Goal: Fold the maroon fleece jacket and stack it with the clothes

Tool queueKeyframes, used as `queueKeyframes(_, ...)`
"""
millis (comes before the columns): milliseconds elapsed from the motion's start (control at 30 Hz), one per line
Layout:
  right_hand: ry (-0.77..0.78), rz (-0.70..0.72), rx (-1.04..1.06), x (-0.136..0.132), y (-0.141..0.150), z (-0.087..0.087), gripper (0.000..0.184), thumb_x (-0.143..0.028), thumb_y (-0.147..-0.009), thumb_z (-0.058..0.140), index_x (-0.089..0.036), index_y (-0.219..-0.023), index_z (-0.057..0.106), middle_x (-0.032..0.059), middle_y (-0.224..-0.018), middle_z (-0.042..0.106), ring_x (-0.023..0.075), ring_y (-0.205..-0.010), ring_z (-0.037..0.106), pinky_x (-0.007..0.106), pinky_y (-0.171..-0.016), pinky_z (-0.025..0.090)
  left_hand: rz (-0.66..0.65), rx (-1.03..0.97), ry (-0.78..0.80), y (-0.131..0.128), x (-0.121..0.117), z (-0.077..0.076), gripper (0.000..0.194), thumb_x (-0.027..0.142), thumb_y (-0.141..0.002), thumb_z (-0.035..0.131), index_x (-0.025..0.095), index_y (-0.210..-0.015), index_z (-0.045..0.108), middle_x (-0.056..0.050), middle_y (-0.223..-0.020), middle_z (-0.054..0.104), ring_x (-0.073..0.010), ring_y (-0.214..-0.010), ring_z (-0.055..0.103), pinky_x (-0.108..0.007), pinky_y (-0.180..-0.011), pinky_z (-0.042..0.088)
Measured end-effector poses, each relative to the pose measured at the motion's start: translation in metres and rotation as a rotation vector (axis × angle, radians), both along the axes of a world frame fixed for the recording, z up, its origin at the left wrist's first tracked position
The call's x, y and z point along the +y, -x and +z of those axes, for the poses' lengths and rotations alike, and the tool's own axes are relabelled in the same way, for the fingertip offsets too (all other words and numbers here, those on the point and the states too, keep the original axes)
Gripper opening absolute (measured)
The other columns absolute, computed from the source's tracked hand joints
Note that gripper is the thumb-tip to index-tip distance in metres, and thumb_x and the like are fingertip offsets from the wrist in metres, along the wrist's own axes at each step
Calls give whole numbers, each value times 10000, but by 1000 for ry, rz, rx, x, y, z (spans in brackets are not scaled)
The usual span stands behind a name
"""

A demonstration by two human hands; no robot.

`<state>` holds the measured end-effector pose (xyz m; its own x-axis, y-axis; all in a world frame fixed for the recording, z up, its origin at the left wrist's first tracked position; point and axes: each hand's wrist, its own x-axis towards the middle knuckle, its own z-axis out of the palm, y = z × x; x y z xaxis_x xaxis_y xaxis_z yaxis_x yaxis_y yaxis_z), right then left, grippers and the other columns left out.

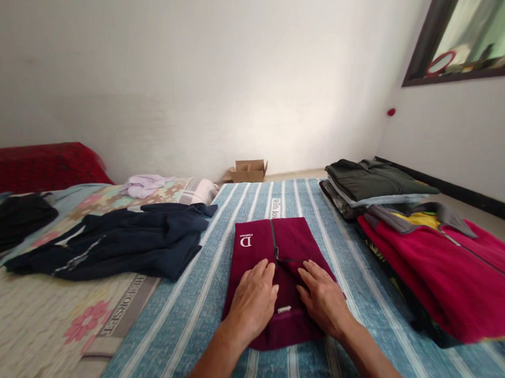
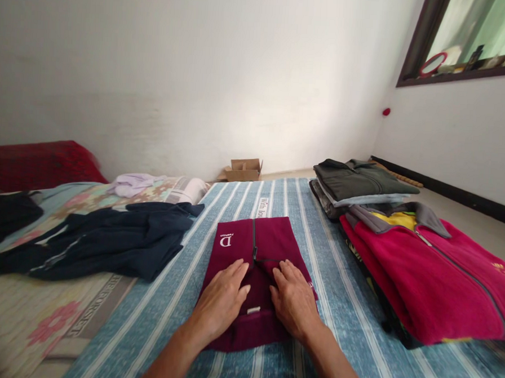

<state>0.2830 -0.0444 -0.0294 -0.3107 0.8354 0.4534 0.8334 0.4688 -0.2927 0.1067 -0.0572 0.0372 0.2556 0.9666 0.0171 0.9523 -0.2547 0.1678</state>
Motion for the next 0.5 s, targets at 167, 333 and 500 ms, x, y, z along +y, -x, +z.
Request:
queueKeyframes(167,-43,0,23,-1,2,1,331,-163,-813,497,-112,-1114,626,151,-1233,578,273,-1183,503,407,-991,439,-229,-230,-28,-2,40,5,406,85,-766,478,158,-1150,588,-100,-1268,564,-210,-1205,489,-339,-1049,346)
queueKeyframes(333,-98,-25,46,-7,7,0,339,-123,-815,449,-112,-1103,628,150,-1208,593,269,-1165,519,420,-983,444,-332,-452,73,-9,74,-12,429,63,-707,505,128,-1114,625,-88,-1115,659,-197,-1051,595,-289,-943,431)
queueKeyframes(500,-107,-26,66,-10,7,-1,326,-131,-829,431,-114,-1082,635,150,-1167,615,260,-1113,557,415,-955,468,-233,-513,113,-17,84,-20,316,133,-734,496,145,-987,685,-38,-880,711,-163,-809,647,-240,-752,472)
